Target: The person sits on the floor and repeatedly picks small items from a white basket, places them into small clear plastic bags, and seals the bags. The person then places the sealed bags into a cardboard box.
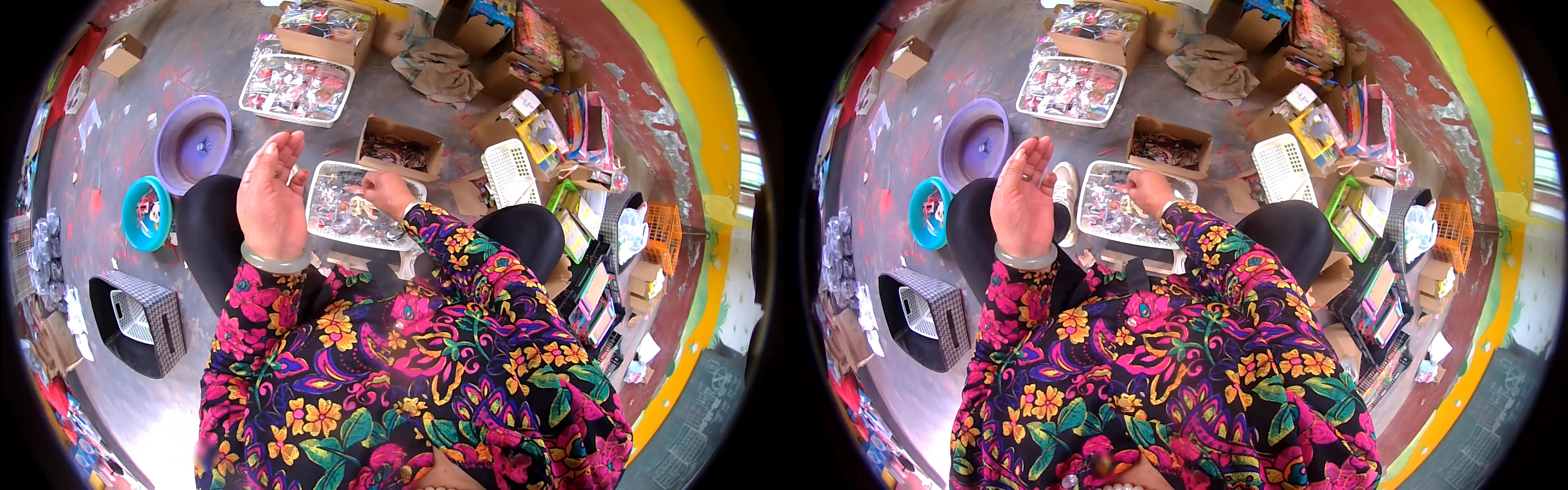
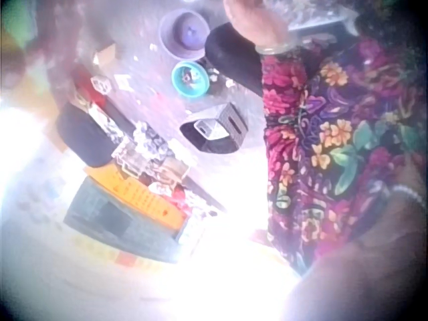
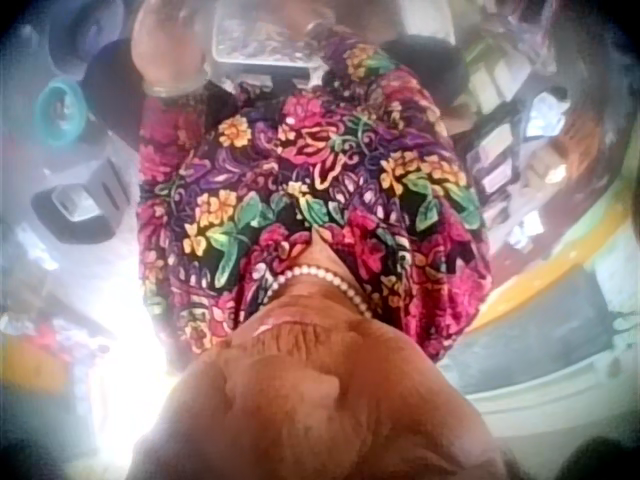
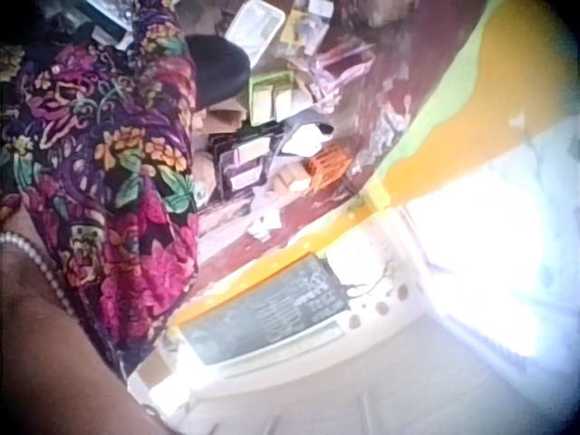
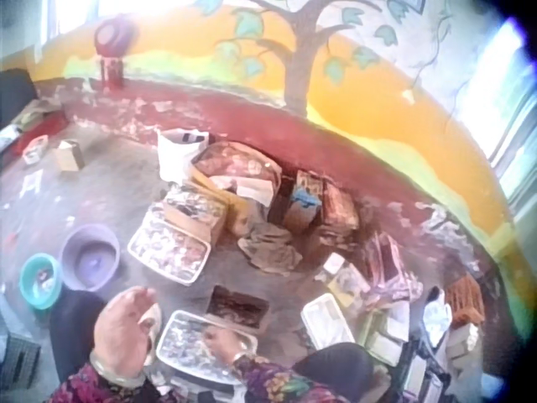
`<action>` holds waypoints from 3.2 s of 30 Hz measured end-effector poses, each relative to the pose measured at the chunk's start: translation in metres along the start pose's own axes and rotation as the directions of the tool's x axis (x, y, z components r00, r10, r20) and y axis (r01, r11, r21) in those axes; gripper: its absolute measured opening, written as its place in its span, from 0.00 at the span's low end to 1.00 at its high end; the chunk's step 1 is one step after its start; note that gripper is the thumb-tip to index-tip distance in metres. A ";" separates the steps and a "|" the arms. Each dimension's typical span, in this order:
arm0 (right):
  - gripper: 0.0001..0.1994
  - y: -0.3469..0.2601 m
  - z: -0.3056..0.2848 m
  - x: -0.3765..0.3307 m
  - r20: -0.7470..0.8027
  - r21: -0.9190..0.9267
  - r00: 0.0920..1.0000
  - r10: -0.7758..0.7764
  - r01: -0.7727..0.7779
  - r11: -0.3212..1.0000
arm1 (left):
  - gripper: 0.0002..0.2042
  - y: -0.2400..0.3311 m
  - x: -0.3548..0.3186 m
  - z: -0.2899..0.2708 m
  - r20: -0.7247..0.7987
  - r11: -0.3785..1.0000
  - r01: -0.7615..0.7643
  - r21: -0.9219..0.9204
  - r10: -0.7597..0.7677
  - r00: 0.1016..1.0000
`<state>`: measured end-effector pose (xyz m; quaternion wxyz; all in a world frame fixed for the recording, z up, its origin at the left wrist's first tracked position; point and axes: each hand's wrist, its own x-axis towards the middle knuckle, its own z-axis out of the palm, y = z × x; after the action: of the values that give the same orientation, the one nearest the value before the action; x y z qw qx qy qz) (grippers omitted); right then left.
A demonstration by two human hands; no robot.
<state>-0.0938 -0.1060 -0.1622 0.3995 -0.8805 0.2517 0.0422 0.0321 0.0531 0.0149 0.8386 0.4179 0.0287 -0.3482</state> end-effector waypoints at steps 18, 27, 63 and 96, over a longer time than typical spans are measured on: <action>0.07 -0.002 0.008 0.008 0.005 -0.387 0.959 -0.282 0.262 0.884 | 0.11 -0.003 -0.013 0.004 -0.017 0.999 0.044 -0.020 -0.044 0.999; 0.08 -0.072 -0.188 -0.046 -0.503 -0.289 0.746 -0.436 0.330 0.899 | 0.13 -0.022 0.001 0.005 0.073 0.992 0.124 0.022 -0.126 0.989; 0.14 0.228 -0.145 -0.155 -0.542 0.348 0.338 0.770 -0.743 0.571 | 0.14 -0.076 0.029 -0.018 0.026 0.901 0.274 0.337 -0.300 0.953; 0.05 -0.129 -0.160 -0.074 -0.271 -0.024 0.763 -0.587 0.604 0.797 | 0.18 -0.063 0.008 0.011 0.756 0.297 -0.769 0.566 0.186 0.628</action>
<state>-0.1166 -0.1203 0.0539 0.3831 -0.8988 0.0117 -0.2127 -0.0030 0.0146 -0.0234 0.5394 0.6411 -0.5299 -0.1310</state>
